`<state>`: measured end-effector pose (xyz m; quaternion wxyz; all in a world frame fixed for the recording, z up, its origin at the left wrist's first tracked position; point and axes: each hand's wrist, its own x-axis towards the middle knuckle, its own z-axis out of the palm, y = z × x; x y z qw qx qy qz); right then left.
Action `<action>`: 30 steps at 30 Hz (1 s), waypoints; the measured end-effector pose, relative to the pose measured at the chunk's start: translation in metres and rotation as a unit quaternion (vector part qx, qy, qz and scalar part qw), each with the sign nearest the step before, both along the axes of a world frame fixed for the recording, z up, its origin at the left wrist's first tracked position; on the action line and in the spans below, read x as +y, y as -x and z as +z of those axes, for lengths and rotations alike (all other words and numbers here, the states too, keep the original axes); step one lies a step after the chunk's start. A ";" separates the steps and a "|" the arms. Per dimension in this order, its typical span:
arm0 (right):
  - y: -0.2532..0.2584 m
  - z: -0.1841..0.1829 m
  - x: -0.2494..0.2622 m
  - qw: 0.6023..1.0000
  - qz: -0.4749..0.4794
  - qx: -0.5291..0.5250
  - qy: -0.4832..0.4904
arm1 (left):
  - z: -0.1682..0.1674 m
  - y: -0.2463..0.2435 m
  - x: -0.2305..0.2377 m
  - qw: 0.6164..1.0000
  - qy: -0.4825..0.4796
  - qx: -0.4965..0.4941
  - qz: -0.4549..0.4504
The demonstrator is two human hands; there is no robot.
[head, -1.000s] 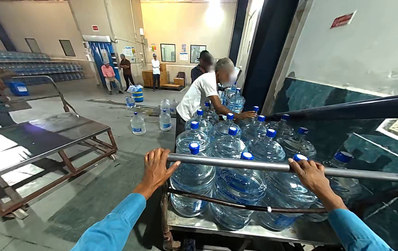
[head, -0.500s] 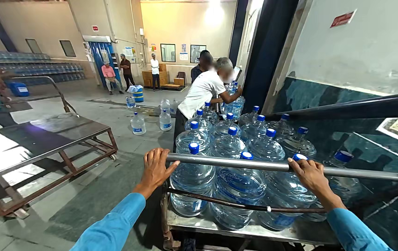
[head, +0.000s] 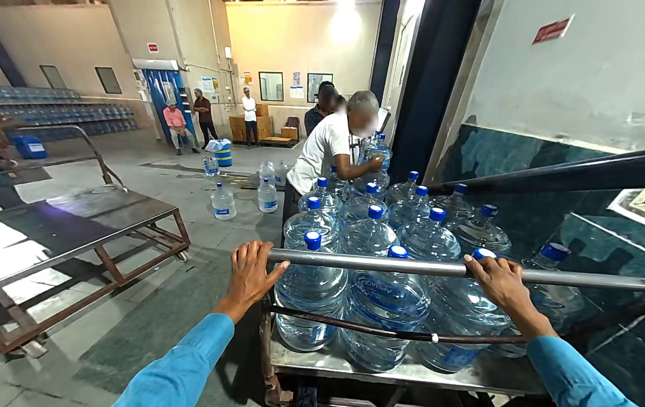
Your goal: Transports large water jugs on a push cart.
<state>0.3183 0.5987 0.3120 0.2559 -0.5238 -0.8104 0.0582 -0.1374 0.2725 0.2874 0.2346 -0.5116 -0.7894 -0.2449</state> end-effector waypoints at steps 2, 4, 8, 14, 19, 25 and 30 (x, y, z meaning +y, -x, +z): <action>0.000 0.000 0.000 1.000 0.002 0.002 0.003 | 0.001 -0.001 -0.001 1.000 -0.001 -0.005 -0.003; -0.001 0.000 0.000 1.000 0.000 0.003 0.003 | 0.001 -0.001 -0.001 1.000 -0.003 -0.003 -0.003; -0.001 -0.001 0.000 1.000 0.003 0.005 0.003 | 0.000 0.000 -0.001 1.000 -0.006 -0.006 -0.007; 0.000 -0.002 0.000 1.000 -0.004 0.008 -0.005 | 0.003 0.001 0.000 1.000 -0.011 -0.007 -0.016; 0.000 -0.003 -0.001 1.000 -0.009 0.005 -0.009 | 0.001 0.007 0.003 0.999 -0.030 0.009 -0.032; 0.002 -0.004 0.001 1.000 -0.023 0.010 -0.002 | -0.003 0.008 0.011 0.996 -0.077 0.031 -0.031; -0.001 -0.010 0.002 0.999 -0.009 0.027 -0.041 | -0.011 0.007 0.019 0.989 -0.135 0.052 -0.018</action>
